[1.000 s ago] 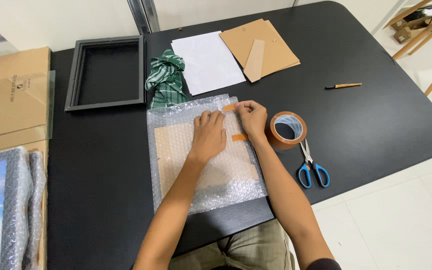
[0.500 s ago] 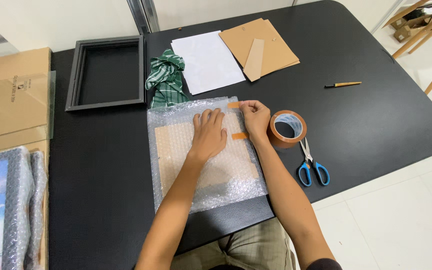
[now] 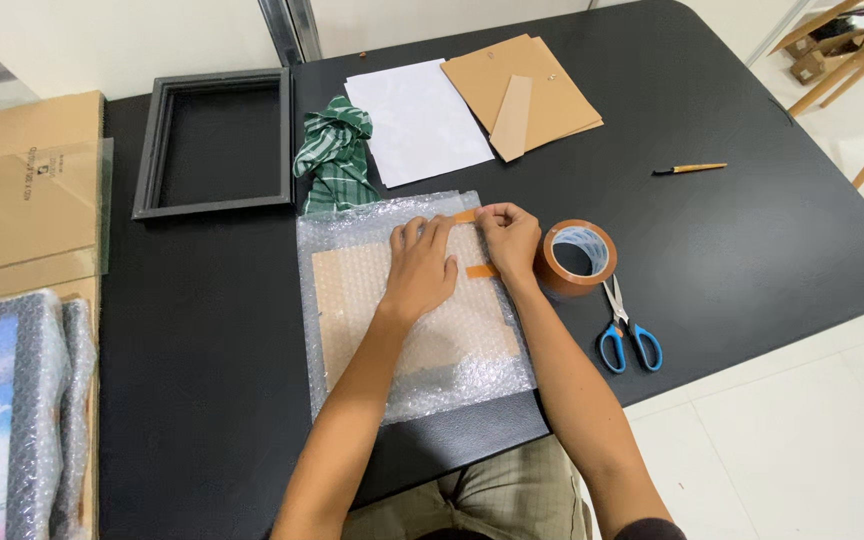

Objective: The person places a flat item into bubble wrap, folds the wrap over it, and secures the edges using tape and shears.

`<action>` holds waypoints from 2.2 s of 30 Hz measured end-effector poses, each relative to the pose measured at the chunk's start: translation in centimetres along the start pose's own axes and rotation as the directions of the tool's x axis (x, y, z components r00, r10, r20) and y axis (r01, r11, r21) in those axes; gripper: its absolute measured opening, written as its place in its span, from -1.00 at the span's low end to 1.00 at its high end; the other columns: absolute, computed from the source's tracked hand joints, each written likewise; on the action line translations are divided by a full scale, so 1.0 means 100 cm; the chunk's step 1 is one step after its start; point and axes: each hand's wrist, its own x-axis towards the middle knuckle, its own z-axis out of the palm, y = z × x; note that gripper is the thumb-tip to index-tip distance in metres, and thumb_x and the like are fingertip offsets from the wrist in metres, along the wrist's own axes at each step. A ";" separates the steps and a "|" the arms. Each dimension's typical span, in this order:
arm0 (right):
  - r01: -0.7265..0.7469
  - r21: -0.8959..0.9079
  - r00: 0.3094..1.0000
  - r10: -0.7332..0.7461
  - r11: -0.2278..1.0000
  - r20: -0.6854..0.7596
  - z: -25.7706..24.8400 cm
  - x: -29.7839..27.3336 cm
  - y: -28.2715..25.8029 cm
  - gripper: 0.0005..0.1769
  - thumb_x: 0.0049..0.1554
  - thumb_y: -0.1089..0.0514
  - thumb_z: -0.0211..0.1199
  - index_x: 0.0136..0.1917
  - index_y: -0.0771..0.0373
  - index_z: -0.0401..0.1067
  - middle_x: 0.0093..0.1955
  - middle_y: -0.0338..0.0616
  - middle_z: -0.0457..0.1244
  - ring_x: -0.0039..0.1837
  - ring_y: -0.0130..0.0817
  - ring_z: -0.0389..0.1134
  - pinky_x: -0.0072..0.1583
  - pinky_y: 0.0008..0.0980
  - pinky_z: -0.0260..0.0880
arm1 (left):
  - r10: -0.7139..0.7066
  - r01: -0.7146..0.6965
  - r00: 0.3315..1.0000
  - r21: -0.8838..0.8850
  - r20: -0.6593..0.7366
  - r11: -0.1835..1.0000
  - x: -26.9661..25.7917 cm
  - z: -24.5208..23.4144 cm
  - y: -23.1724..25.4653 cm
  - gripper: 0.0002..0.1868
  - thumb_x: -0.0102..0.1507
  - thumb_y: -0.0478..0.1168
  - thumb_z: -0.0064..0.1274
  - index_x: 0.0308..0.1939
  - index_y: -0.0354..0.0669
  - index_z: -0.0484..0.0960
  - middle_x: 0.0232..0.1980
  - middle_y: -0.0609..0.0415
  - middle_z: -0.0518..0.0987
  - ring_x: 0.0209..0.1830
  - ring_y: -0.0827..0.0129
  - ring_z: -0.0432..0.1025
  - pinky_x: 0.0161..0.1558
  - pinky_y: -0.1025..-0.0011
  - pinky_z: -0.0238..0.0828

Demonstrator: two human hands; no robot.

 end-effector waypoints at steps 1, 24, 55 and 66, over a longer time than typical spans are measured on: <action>-0.001 0.000 1.000 0.001 1.000 0.000 0.001 0.001 0.003 -0.95 0.06 0.09 0.44 -0.16 0.03 0.66 -0.36 -0.37 0.43 -0.28 -0.59 0.34 -0.14 -0.51 0.35 | 0.000 0.000 1.000 0.000 0.001 1.000 0.000 0.000 0.000 -0.41 0.30 -0.12 -0.01 0.43 -0.10 0.37 0.42 -0.10 0.46 0.47 0.01 0.18 0.41 -0.13 -0.06; 0.255 -0.368 0.952 -0.299 0.894 -0.069 -0.004 -0.004 -0.005 -0.58 0.11 0.18 0.46 0.23 0.21 0.48 -0.15 -0.14 0.38 0.03 -0.03 0.50 0.10 0.03 0.52 | 0.023 -0.026 0.999 0.092 0.030 0.995 0.000 0.002 0.002 -0.41 0.31 -0.14 -0.10 0.47 -0.04 0.47 0.44 -0.14 0.36 0.46 -0.03 0.11 0.37 -0.15 -0.06; 0.288 0.021 0.949 -0.282 0.958 -0.140 -0.181 -0.122 0.053 -0.73 0.18 0.33 0.39 0.18 0.27 0.59 0.05 -0.01 0.42 0.10 -0.14 0.48 0.14 -0.21 0.49 | 0.295 -0.139 0.933 -0.550 0.206 0.823 0.015 -0.055 0.139 0.10 0.11 0.02 0.30 0.66 -0.14 0.13 0.60 -0.33 0.19 0.63 -0.27 0.01 0.46 -0.28 0.03; 0.308 -0.184 0.902 -0.348 0.933 -0.254 -0.196 -0.147 0.030 -0.66 0.11 0.09 0.49 0.14 0.19 0.56 -0.13 -0.13 0.38 0.01 -0.17 0.49 0.04 -0.18 0.56 | 0.423 -0.361 0.903 -0.410 0.070 0.837 0.011 -0.052 0.151 -0.42 0.23 -0.14 0.32 0.32 -0.18 0.60 0.28 -0.09 0.58 0.37 0.06 0.43 0.32 0.10 0.38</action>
